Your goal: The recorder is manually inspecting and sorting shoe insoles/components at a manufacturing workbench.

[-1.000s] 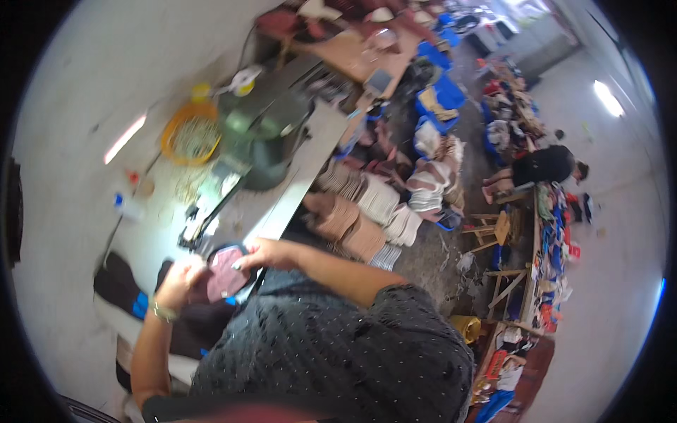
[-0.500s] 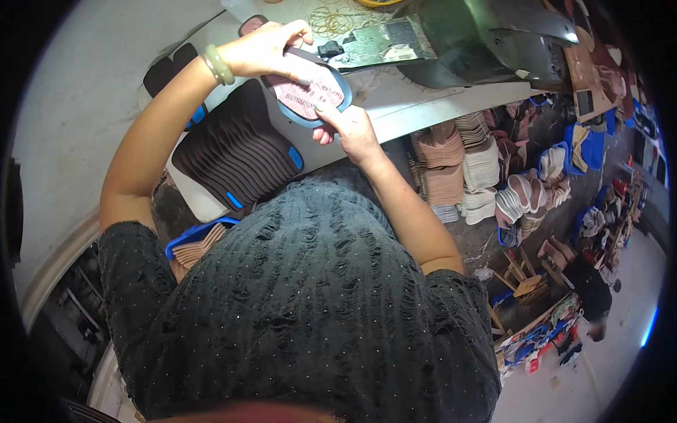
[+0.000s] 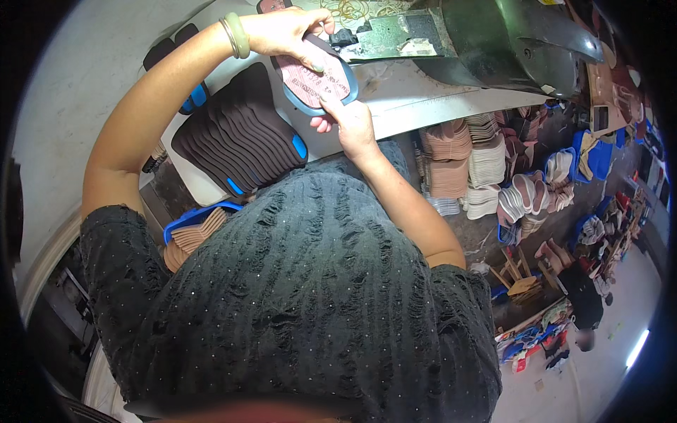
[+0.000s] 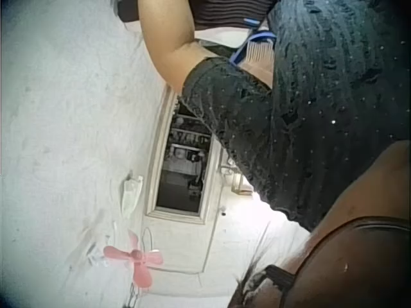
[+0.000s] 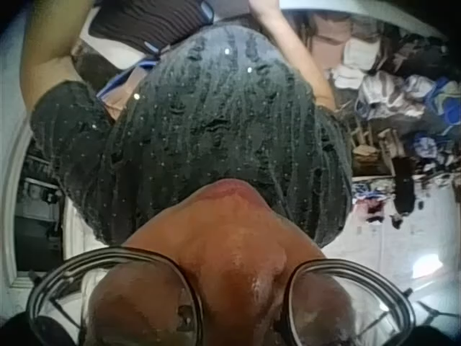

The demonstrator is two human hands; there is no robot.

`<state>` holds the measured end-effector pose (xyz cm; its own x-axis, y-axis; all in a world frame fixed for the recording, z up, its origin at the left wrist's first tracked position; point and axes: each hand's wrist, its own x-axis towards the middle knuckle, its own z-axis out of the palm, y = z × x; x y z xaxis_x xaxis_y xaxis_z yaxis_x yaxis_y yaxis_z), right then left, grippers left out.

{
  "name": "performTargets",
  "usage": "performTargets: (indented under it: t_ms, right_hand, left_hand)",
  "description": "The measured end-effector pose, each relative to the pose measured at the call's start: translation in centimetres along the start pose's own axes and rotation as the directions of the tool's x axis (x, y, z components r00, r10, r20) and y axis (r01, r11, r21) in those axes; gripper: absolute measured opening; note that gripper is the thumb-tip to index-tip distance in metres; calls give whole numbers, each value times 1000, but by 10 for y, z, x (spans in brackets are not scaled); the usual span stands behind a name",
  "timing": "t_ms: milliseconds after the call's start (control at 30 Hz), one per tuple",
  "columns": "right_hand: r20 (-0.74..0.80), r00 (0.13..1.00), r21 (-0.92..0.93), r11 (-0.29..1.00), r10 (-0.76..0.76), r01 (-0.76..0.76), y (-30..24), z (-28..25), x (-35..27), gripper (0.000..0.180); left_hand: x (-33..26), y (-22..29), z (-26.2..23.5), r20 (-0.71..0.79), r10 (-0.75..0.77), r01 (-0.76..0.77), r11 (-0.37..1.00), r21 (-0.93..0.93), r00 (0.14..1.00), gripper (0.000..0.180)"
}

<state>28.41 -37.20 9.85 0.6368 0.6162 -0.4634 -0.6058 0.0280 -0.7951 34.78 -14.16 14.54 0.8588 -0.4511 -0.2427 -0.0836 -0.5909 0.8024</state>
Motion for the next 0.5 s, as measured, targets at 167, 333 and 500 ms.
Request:
performTargets:
  t_ms: [167,333,500]
  right_hand:
    - [-8,1000,12,1000,-10,11,-6,2,5,27]
    - [-9,1000,-33,999,-30,30,-12,2,18,25]
    - [26,999,-61,998,28,-26,-20,5,22,25]
  left_hand:
    - [-3,25,-22,256,141,-1,877,-480,956,27]
    - [0,15,-28,368,119,106,838,-535,922,34]
    - [-2,9,-32,241,-34,94,966,-241,970,48]
